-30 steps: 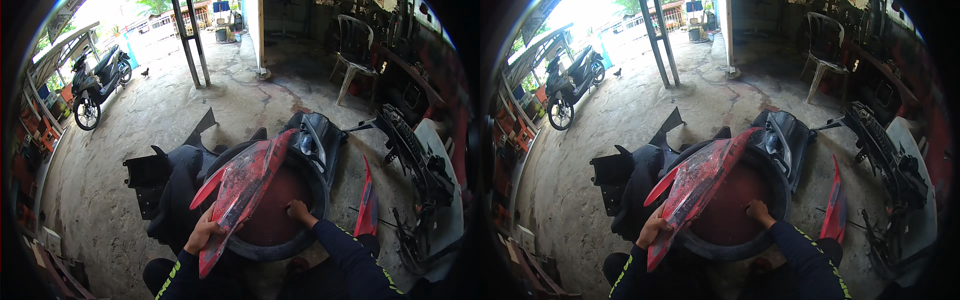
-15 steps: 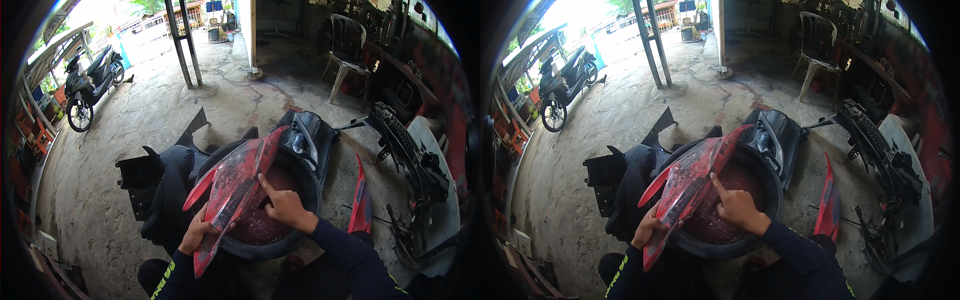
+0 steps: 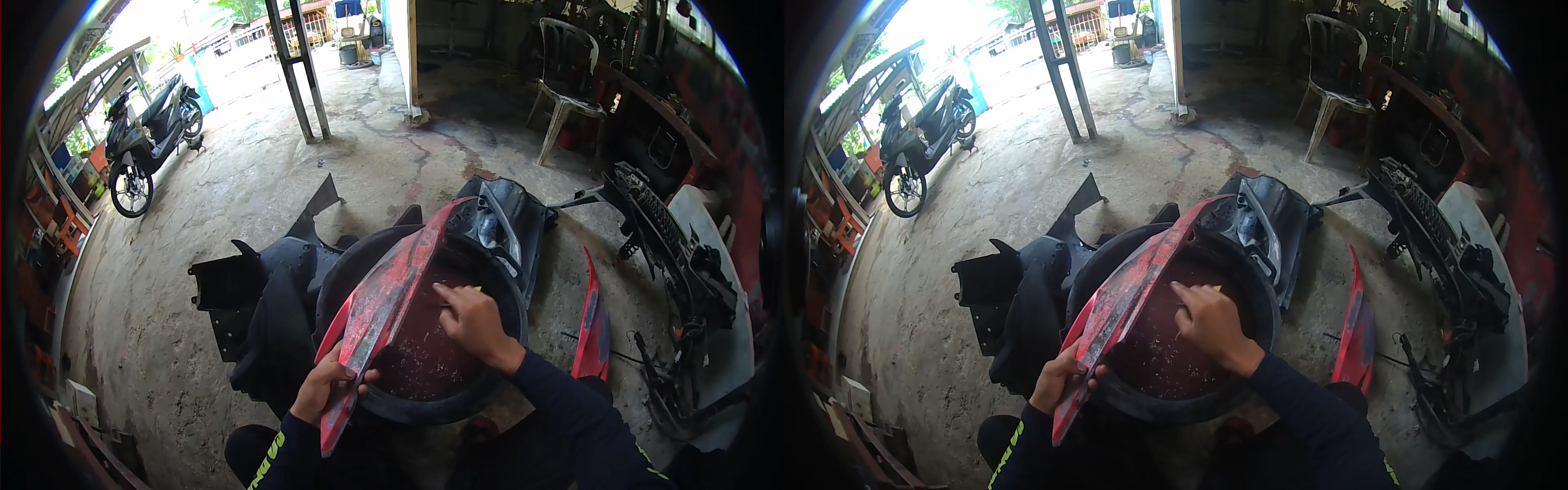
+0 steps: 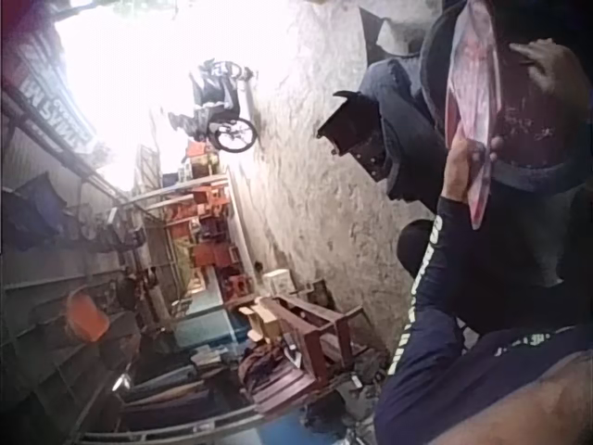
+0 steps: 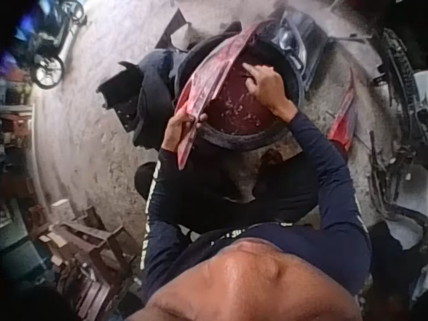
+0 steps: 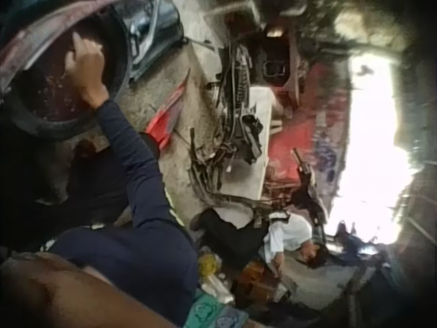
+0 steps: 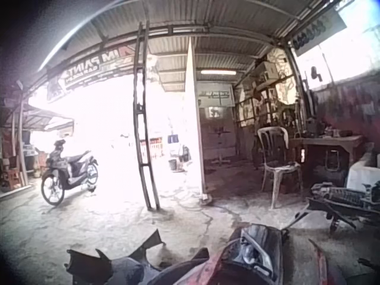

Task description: The person wet sands a motorcycle fairing by dipping sandpaper into a basin of water and scrubbing the surface of the part by hand.

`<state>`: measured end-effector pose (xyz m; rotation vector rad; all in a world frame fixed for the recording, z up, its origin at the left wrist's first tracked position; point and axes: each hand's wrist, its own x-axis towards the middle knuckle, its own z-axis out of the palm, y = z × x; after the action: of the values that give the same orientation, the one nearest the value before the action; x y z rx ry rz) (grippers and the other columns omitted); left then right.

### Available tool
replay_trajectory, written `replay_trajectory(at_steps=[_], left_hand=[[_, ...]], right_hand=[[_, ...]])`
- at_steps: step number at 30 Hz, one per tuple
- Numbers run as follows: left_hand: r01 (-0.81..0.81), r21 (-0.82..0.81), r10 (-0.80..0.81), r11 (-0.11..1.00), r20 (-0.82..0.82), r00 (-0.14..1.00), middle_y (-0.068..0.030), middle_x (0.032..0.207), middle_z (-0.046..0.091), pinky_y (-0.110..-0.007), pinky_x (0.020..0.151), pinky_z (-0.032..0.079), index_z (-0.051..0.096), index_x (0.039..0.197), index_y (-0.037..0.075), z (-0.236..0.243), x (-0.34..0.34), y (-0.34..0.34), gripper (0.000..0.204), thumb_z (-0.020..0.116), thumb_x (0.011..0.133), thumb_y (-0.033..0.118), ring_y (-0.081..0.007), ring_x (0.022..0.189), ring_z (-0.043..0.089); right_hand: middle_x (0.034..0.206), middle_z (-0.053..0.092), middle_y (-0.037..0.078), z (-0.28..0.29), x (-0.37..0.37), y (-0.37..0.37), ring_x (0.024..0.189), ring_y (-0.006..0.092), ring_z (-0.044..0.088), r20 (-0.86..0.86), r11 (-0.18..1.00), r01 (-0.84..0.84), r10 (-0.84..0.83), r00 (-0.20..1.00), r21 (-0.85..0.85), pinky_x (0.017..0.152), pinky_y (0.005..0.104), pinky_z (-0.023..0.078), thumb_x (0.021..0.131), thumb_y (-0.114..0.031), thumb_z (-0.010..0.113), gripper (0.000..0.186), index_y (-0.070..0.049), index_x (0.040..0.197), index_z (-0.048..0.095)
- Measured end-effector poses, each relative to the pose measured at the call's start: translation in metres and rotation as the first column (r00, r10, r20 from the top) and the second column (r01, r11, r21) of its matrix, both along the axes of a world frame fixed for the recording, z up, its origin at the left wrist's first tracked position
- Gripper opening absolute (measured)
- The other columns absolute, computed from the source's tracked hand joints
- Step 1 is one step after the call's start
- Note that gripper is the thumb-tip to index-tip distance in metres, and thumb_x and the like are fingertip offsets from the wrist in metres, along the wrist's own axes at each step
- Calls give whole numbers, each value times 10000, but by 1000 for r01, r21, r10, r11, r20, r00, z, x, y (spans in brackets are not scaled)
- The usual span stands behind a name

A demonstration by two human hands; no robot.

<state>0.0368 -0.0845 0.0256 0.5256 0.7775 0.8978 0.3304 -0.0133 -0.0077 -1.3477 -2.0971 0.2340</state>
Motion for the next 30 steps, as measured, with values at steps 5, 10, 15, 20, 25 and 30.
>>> replay_trajectory(at_steps=[5, 10, 15, 20, 25, 30], left_hand=[[150, 13, -137, 989, -332, 933, 6, 871, 598, -228, 600, 496, 486, 1338, 52, -5, 8, -6, 571, 787, 863, 153, -72, 662, 583], [185, -115, -206, 976, -216, 954, 20, 821, 554, -216, 522, 458, 460, 1322, 80, -9, 14, -12, 548, 746, 855, 109, -67, 600, 540], [193, -145, -218, 970, -177, 960, 18, 814, 538, -212, 518, 454, 452, 1356, 97, -12, 1, -15, 581, 726, 843, 87, -63, 594, 526], [218, -165, -250, 962, -208, 946, 19, 826, 535, -213, 525, 453, 417, 1439, 92, -4, 3, -13, 669, 720, 843, 66, -63, 588, 521], [241, -104, -258, 965, -211, 943, 10, 818, 544, -214, 511, 447, 419, 1451, 92, -8, -5, -10, 666, 709, 853, 49, -67, 570, 521], [255, -179, -275, 950, -99, 956, 7, 778, 555, -203, 457, 418, 443, 1417, 96, -12, -10, -7, 595, 692, 877, 56, -65, 504, 500]], right_hand=[[1385, 640, 161, 5, -12, -1, 1345, 373, 559, -56, 953, -116, 137, 989, 280, 1144, 479, 454, 765, 18, 716, 560, -50, 1319, 668], [1454, 607, 139, -22, -16, 24, 1430, 386, 485, 61, 907, -321, 317, 946, 274, 1174, 490, 431, 751, -4, 740, 705, -77, 1437, 599], [1442, 619, 140, -19, -27, 14, 1424, 398, 489, 70, 897, -352, 346, 935, 268, 1170, 482, 436, 784, -15, 720, 627, -77, 1401, 628], [1412, 641, 115, -19, -6, 46, 1428, 386, 490, 114, 929, -236, 212, 971, 286, 1180, 496, 427, 783, -18, 740, 594, -77, 1367, 645], [1426, 631, 127, -11, -19, 1, 1412, 387, 504, 53, 897, -367, 366, 929, 246, 1166, 494, 440, 799, -24, 731, 580, -74, 1371, 643], [1460, 609, 114, -29, -15, 16, 1440, 384, 480, 56, 924, -280, 275, 960, 262, 1185, 490, 426, 751, 5, 727, 658, -102, 1393, 634]])
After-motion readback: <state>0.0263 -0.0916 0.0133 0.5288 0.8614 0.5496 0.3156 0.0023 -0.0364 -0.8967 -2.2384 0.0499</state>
